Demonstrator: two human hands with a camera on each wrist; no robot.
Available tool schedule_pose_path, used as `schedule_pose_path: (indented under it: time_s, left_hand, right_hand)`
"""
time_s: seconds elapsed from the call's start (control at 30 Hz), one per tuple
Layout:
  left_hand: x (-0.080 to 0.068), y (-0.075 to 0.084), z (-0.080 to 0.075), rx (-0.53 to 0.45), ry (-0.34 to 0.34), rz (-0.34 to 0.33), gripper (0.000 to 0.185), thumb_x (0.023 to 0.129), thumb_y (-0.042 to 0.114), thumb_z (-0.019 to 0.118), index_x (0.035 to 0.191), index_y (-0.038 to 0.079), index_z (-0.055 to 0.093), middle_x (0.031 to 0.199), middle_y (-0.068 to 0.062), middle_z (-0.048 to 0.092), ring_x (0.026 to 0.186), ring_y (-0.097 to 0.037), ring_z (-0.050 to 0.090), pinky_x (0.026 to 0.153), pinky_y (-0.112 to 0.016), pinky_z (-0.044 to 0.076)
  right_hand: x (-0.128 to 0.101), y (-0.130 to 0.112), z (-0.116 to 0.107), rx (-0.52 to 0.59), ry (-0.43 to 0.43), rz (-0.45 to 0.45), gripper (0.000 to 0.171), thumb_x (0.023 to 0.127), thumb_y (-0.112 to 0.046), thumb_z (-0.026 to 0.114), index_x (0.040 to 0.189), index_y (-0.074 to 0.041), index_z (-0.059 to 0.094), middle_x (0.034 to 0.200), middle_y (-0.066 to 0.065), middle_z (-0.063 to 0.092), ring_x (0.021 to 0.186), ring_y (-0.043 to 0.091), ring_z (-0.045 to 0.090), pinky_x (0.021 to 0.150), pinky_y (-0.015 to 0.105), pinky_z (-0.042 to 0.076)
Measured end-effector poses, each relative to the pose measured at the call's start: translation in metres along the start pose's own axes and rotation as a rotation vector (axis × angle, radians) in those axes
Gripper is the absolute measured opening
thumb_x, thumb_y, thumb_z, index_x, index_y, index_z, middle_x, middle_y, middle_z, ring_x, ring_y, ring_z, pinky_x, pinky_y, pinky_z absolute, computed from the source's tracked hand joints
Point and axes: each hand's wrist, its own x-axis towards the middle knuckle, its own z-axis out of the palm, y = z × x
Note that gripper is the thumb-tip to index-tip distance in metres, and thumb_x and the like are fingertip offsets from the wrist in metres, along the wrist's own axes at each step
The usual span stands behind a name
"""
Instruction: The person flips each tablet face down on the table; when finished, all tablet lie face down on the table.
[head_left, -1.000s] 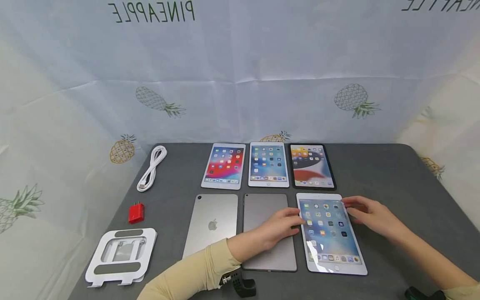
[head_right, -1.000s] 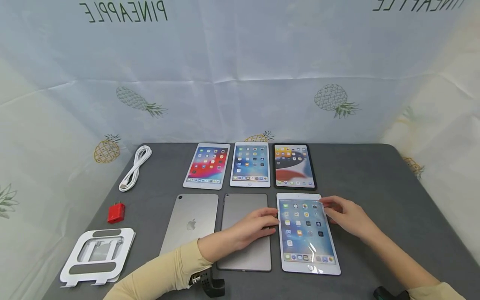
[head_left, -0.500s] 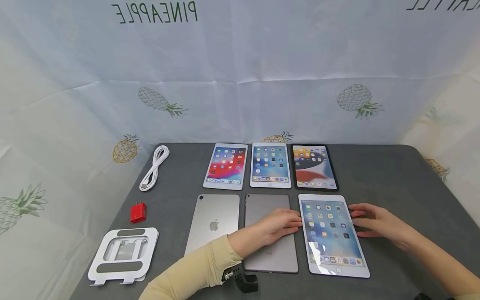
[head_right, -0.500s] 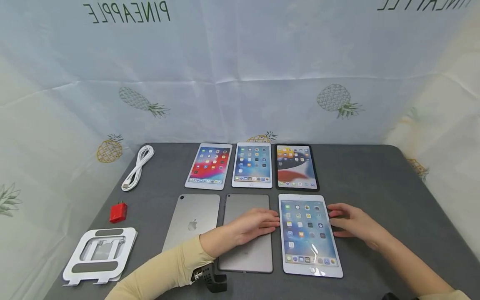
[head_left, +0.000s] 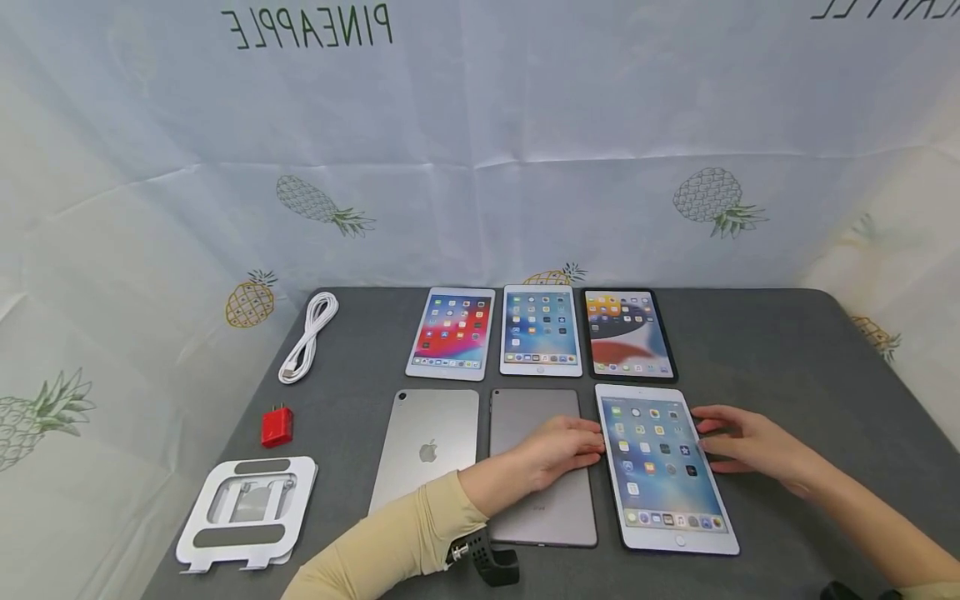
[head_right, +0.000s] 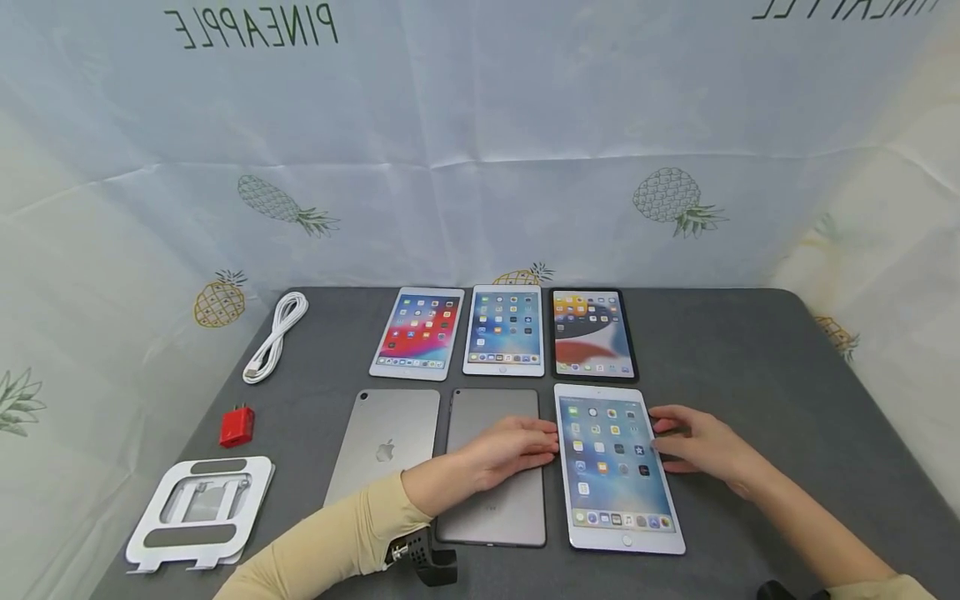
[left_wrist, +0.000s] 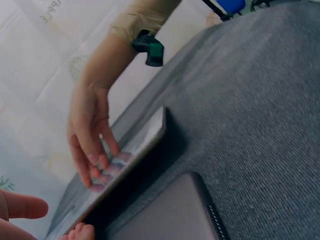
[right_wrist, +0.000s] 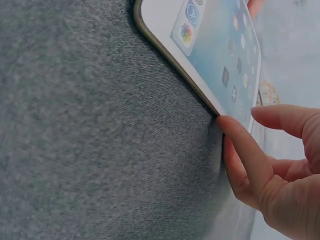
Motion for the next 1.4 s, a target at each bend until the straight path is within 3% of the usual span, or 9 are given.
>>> schedule_pose_path:
  time_s: [0.17,0.3,0.47,0.63,0.8,1.1,1.27,1.4]
  left_hand:
    - [-0.001,-0.006,0.005,0.015,0.043,0.034,0.034,0.087,-0.005,0.062,0.118,-0.006,0.047,0.101,-0.011,0.057,0.091,-0.018,0.062,0.085,-0.037,0.055]
    - [-0.005,-0.008,0.008,-0.029,0.075,0.041,0.035,0.086,-0.007,0.062,0.115,-0.002,0.044,0.101,-0.012,0.058,0.088,-0.019,0.062,0.084,-0.038,0.055]
    - [-0.007,-0.009,0.008,-0.052,0.076,0.057,0.036,0.087,-0.007,0.060,0.119,-0.003,0.043,0.104,-0.012,0.059,0.089,-0.019,0.062,0.084,-0.038,0.055]
    - [-0.009,-0.009,0.007,-0.066,0.068,0.060,0.038,0.087,-0.006,0.059,0.121,-0.003,0.043,0.105,-0.012,0.059,0.089,-0.019,0.063,0.084,-0.038,0.055]
    - [-0.011,-0.007,0.006,-0.084,0.052,0.053,0.039,0.087,-0.006,0.059,0.123,-0.003,0.043,0.105,-0.012,0.060,0.093,-0.021,0.063,0.086,-0.038,0.054]
    - [-0.018,-0.002,0.003,-0.074,-0.026,0.091,0.050,0.090,-0.005,0.055,0.138,-0.009,0.041,0.109,-0.013,0.064,0.102,-0.024,0.065,0.088,-0.038,0.054]
    - [-0.019,-0.001,0.002,-0.051,0.003,0.130,0.052,0.088,-0.003,0.062,0.137,-0.006,0.045,0.105,-0.009,0.065,0.097,-0.019,0.066,0.085,-0.035,0.055]
    - [-0.021,-0.003,0.001,-0.017,0.004,0.214,0.056,0.085,-0.006,0.066,0.137,-0.005,0.046,0.105,-0.007,0.065,0.092,-0.016,0.066,0.081,-0.033,0.056]
  right_hand:
    - [0.003,-0.006,0.007,-0.051,0.004,-0.007,0.068,0.094,-0.020,0.066,0.142,0.015,0.031,0.124,0.025,0.049,0.102,0.027,0.058,0.077,0.038,0.058]
    - [0.006,-0.014,0.013,-0.184,0.044,-0.047,0.064,0.095,-0.022,0.064,0.140,0.012,0.035,0.119,0.021,0.052,0.098,0.027,0.058,0.073,0.035,0.058]
    - [0.017,-0.031,0.022,-0.410,0.170,-0.191,0.055,0.095,-0.024,0.062,0.138,0.006,0.043,0.123,0.025,0.051,0.100,0.032,0.054,0.074,0.039,0.054]
    - [0.033,-0.050,0.038,-0.434,0.218,-0.353,0.047,0.096,-0.021,0.061,0.135,0.003,0.049,0.131,0.026,0.049,0.115,0.044,0.049,0.089,0.059,0.048]
    - [0.050,-0.062,0.053,-0.483,0.214,-0.460,0.042,0.097,-0.021,0.060,0.133,0.000,0.054,0.130,0.021,0.055,0.118,0.042,0.050,0.092,0.061,0.045]
    - [0.072,-0.072,0.070,-0.503,0.129,-0.456,0.044,0.098,-0.031,0.058,0.130,0.000,0.058,0.128,0.020,0.058,0.117,0.039,0.053,0.093,0.059,0.044]
    - [0.077,-0.075,0.073,-0.482,0.147,-0.437,0.049,0.095,-0.034,0.063,0.126,0.003,0.058,0.123,0.019,0.061,0.110,0.033,0.057,0.094,0.057,0.045]
    - [0.078,-0.078,0.074,-0.469,0.185,-0.398,0.049,0.093,-0.037,0.066,0.124,0.000,0.058,0.121,0.018,0.062,0.106,0.032,0.058,0.093,0.056,0.046]
